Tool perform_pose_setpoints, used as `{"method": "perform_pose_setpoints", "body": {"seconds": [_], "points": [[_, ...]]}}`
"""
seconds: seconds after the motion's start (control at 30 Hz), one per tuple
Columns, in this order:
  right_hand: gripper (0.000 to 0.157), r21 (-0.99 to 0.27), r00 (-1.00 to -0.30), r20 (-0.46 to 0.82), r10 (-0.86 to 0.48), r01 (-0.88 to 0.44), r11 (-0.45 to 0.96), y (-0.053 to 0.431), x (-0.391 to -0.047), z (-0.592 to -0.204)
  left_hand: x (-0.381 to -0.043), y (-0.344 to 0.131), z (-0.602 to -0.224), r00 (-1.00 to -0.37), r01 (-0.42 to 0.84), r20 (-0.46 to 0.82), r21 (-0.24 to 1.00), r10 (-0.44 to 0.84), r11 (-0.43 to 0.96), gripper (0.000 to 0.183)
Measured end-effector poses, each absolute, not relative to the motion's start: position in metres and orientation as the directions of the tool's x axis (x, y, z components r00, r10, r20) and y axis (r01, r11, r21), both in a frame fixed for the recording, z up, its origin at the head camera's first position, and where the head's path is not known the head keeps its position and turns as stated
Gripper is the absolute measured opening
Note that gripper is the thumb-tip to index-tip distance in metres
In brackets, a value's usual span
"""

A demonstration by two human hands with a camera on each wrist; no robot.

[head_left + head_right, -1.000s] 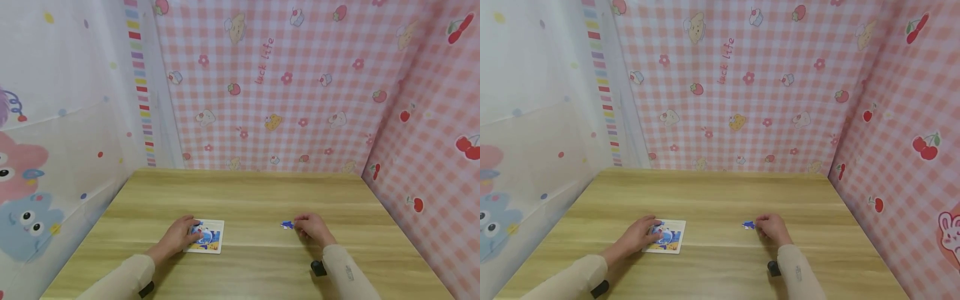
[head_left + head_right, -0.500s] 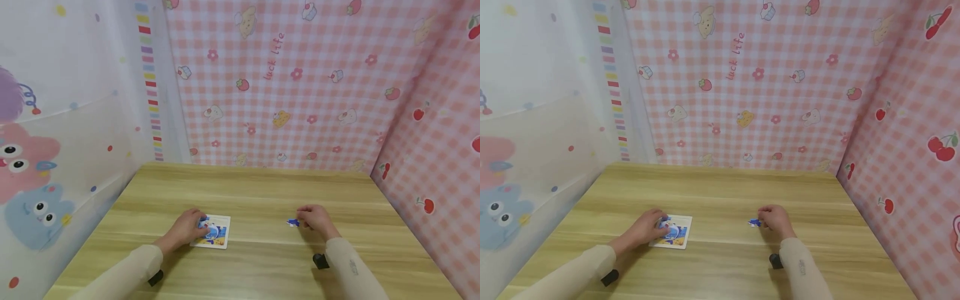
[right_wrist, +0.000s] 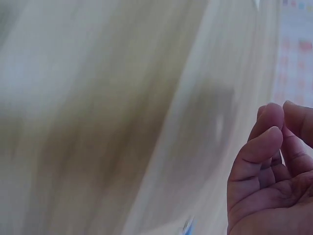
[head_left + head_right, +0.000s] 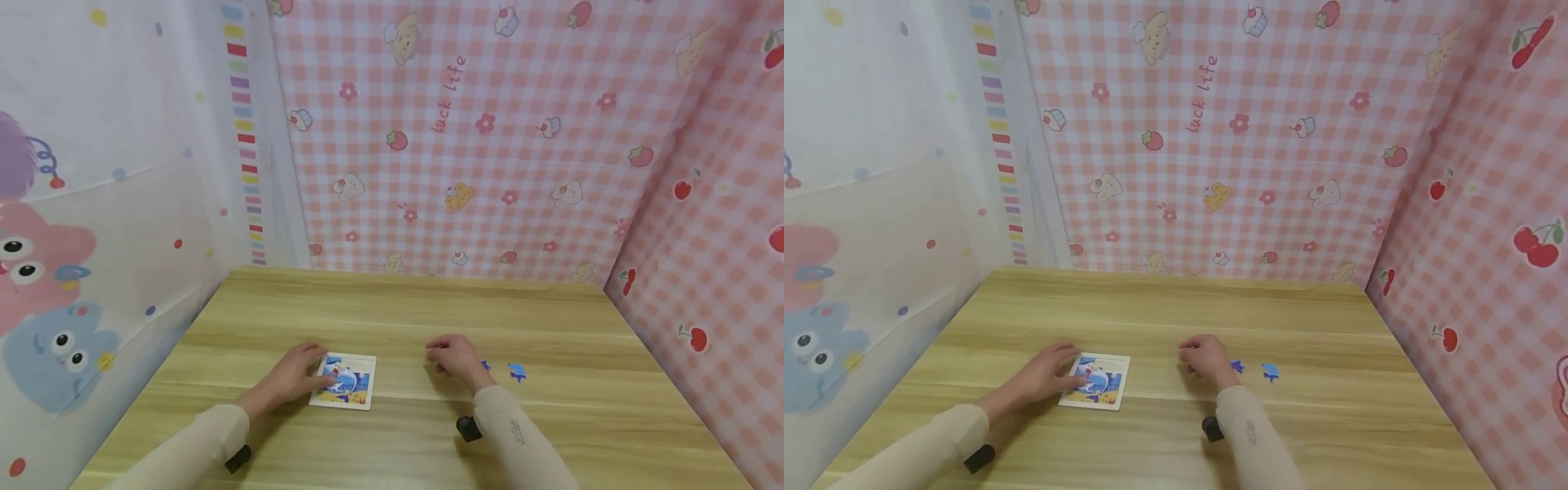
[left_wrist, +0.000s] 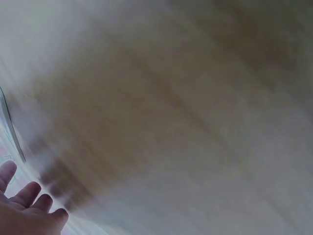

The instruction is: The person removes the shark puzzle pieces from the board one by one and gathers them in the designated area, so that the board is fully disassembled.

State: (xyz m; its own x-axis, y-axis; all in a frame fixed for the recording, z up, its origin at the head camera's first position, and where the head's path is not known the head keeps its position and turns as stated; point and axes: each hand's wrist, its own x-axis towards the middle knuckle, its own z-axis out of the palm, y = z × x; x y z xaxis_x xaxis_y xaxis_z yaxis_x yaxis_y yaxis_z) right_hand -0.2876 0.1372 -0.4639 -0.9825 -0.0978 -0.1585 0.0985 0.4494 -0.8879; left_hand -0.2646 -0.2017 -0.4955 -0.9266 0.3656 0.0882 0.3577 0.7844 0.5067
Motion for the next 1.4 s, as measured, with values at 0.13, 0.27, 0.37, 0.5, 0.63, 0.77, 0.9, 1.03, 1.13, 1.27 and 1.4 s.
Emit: {"method": "perform_pose_setpoints", "body": {"seconds": [0.13, 0.27, 0.37, 0.5, 0.63, 0.77, 0.9, 1.03, 1.13, 1.27, 1.4], "points": [[0.019, -0.893, -0.975, -0.168, -0.147, 0.087, 0.442, 0.102, -0.285, -0.465, -0.265, -0.202, -0.497, -0.93, 0.342, 0.069, 0.526, 0.362, 0.778, 0.072], [0.019, -0.904, -0.967, -0.174, -0.188, 0.081, 0.42, 0.069, -0.283, -0.466, -0.265, -0.201, -0.499, -0.934, 0.327, 0.053, 0.528, 0.354, 0.784, 0.073], [0.019, -0.914, -0.962, -0.177, -0.208, 0.082, 0.397, 0.048, -0.281, -0.47, -0.263, -0.199, -0.499, -0.936, 0.32, 0.051, 0.537, 0.349, 0.78, 0.073], [0.02, -0.923, -0.958, -0.179, -0.223, 0.085, 0.375, 0.025, -0.277, -0.477, -0.261, -0.197, -0.499, -0.935, 0.321, 0.058, 0.555, 0.35, 0.767, 0.072], [0.022, -0.931, -0.955, -0.191, -0.229, 0.102, 0.351, 0.009, -0.274, -0.481, -0.26, -0.197, -0.499, -0.929, 0.338, 0.07, 0.559, 0.363, 0.757, 0.072], [0.022, -0.927, -0.955, -0.195, -0.225, 0.105, 0.359, -0.001, -0.272, -0.483, -0.26, -0.198, -0.499, -0.927, 0.348, 0.082, 0.556, 0.367, 0.755, 0.072], [0.022, -0.91, -0.955, -0.194, -0.223, 0.09, 0.405, -0.007, -0.273, -0.484, -0.26, -0.201, -0.499, -0.929, 0.342, 0.08, 0.559, 0.361, 0.756, 0.073], [0.024, -0.889, -0.954, -0.201, -0.221, 0.083, 0.451, -0.012, -0.274, -0.484, -0.26, -0.204, -0.5, -0.933, 0.33, 0.071, 0.561, 0.352, 0.759, 0.073], [0.026, -0.872, -0.954, -0.198, -0.226, 0.066, 0.485, -0.015, -0.276, -0.484, -0.261, -0.206, -0.502, -0.935, 0.327, 0.073, 0.558, 0.347, 0.763, 0.073], [0.03, -0.861, -0.947, -0.203, -0.251, 0.051, 0.506, -0.017, -0.277, -0.484, -0.262, -0.207, -0.503, -0.938, 0.321, 0.075, 0.561, 0.34, 0.763, 0.073], [0.033, -0.87, -0.938, -0.22, -0.268, 0.065, 0.489, -0.016, -0.278, -0.484, -0.262, -0.207, -0.503, -0.939, 0.314, 0.068, 0.567, 0.337, 0.761, 0.072]]}}
